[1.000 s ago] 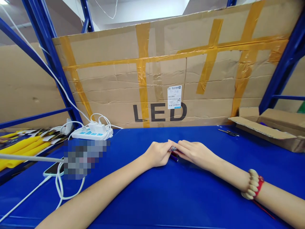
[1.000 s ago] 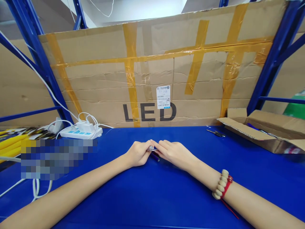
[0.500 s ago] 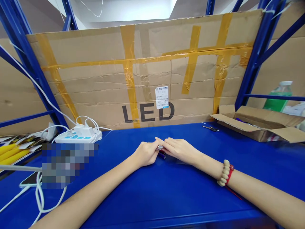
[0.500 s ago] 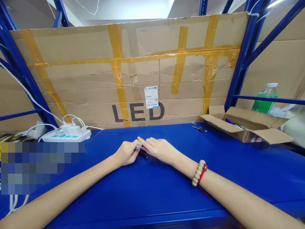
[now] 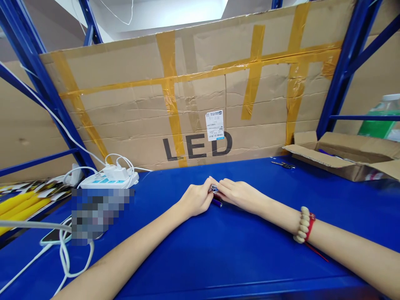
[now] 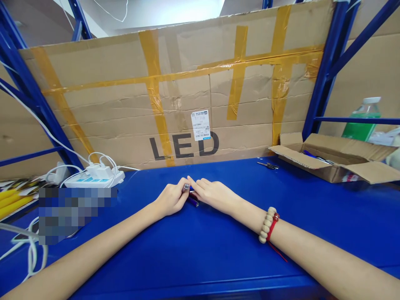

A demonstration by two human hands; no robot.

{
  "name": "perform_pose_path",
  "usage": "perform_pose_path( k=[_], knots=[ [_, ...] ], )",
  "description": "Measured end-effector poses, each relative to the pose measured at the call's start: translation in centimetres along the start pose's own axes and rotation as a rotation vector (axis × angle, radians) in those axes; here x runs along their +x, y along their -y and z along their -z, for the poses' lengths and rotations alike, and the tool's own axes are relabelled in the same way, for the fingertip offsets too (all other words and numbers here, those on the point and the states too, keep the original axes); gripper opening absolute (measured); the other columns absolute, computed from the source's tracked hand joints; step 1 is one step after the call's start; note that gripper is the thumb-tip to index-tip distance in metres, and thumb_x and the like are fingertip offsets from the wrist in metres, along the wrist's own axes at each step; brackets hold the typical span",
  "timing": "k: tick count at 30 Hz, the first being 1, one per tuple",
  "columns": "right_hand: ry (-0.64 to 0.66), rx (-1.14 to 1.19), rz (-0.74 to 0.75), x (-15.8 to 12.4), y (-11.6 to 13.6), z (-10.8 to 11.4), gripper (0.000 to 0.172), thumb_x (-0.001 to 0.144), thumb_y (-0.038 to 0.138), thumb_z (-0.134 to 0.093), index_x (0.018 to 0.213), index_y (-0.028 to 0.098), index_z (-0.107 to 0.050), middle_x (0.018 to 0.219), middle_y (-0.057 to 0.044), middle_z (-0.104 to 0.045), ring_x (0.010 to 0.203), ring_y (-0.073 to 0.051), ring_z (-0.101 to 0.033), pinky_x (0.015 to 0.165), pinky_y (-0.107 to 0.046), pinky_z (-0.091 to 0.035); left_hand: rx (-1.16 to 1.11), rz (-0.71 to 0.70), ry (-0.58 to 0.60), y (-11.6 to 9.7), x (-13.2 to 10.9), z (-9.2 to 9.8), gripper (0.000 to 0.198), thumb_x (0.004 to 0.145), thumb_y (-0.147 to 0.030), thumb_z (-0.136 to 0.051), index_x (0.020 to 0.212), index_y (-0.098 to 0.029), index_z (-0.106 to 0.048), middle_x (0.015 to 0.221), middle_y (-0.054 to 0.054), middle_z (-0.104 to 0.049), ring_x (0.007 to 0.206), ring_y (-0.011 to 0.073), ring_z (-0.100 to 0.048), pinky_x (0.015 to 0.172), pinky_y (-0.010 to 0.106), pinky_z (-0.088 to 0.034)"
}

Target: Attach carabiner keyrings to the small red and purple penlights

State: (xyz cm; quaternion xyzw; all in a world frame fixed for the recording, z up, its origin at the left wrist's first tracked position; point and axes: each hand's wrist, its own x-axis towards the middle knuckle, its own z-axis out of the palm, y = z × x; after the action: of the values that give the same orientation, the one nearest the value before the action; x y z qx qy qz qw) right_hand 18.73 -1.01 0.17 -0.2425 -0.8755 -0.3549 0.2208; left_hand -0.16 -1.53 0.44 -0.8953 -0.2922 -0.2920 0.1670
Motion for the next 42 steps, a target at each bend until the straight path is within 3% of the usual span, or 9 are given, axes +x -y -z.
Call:
perform_pose_path(
  k=[8,13,21,26,33,36,42],
  knots=[
    [0.156,0.081,-0.042,0.1,0.2,0.4,0.02,0.091,0.026,-0.042,0.096,0.011,-0.055,0.075,-0.007,-0.064,0.064,-0.017,-0.061,0.053,-0.027,-0.043,-0.051,0.091,0.209,-0.3,0.3,0.4,0.008,0.089,-0.016,-0.031,0.095,-0.018,-0.036,0.078,0.003,-0.067,0.065,0.0195,-0.067,0.05,0.024,-0.041],
    [0.154,0.188,-0.031,0.2,0.0,0.7,0.015,0.087,0.024,-0.048,0.091,0.012,-0.056,0.073,-0.007,-0.065,0.064,-0.018,-0.063,0.056,-0.027,-0.043,0.017,0.095,0.307,-0.5,0.5,0.5,0.009,0.09,-0.018,-0.03,0.098,-0.018,-0.036,0.082,0.005,-0.068,0.069,0.0217,-0.067,0.053,0.026,-0.044],
    [0.1,0.289,-0.029,0.0,-0.1,0.9,0.015,0.088,0.021,-0.044,0.087,0.013,-0.057,0.068,-0.006,-0.063,0.058,-0.017,-0.059,0.054,-0.027,-0.041,0.05,0.039,0.244,-0.4,0.3,0.4,0.009,0.089,-0.018,-0.031,0.096,-0.018,-0.037,0.078,0.005,-0.068,0.061,0.0199,-0.066,0.05,0.025,-0.042],
    [0.099,0.333,-0.057,0.0,-0.3,1.1,0.019,0.091,0.022,-0.041,0.095,0.012,-0.056,0.071,-0.006,-0.061,0.061,-0.016,-0.057,0.054,-0.026,-0.042,0.043,0.022,0.193,-0.3,0.2,0.5,0.009,0.088,-0.015,-0.031,0.094,-0.018,-0.037,0.07,0.003,-0.066,0.054,0.0187,-0.064,0.046,0.024,-0.038],
    [0.071,0.482,-0.156,-0.1,-0.8,0.9,0.027,0.094,0.029,-0.035,0.101,0.013,-0.055,0.078,-0.007,-0.061,0.067,-0.016,-0.057,0.059,-0.027,-0.044,-0.067,0.199,0.126,-0.3,0.4,0.3,0.009,0.087,-0.016,-0.032,0.094,-0.02,-0.036,0.071,-0.001,-0.064,0.058,0.0172,-0.065,0.05,0.023,-0.04],
    [0.036,0.604,-0.235,-0.3,-1.1,0.7,0.028,0.095,0.029,-0.033,0.104,0.015,-0.054,0.085,-0.007,-0.062,0.073,-0.015,-0.058,0.065,-0.027,-0.046,-0.076,0.268,0.148,-0.6,0.6,0.6,0.006,0.091,-0.024,-0.032,0.094,-0.02,-0.036,0.071,-0.001,-0.065,0.06,0.0179,-0.065,0.05,0.023,-0.04],
    [-0.055,0.671,-0.316,-0.2,-1.3,0.9,0.027,0.094,0.028,-0.034,0.11,0.017,-0.053,0.098,-0.008,-0.064,0.086,-0.016,-0.061,0.075,-0.028,-0.048,-0.023,0.196,0.255,-1.3,0.9,1.3,0.014,0.094,-0.027,-0.026,0.096,-0.019,-0.037,0.081,0.002,-0.069,0.068,0.0184,-0.067,0.052,0.023,-0.04]
  ],
)
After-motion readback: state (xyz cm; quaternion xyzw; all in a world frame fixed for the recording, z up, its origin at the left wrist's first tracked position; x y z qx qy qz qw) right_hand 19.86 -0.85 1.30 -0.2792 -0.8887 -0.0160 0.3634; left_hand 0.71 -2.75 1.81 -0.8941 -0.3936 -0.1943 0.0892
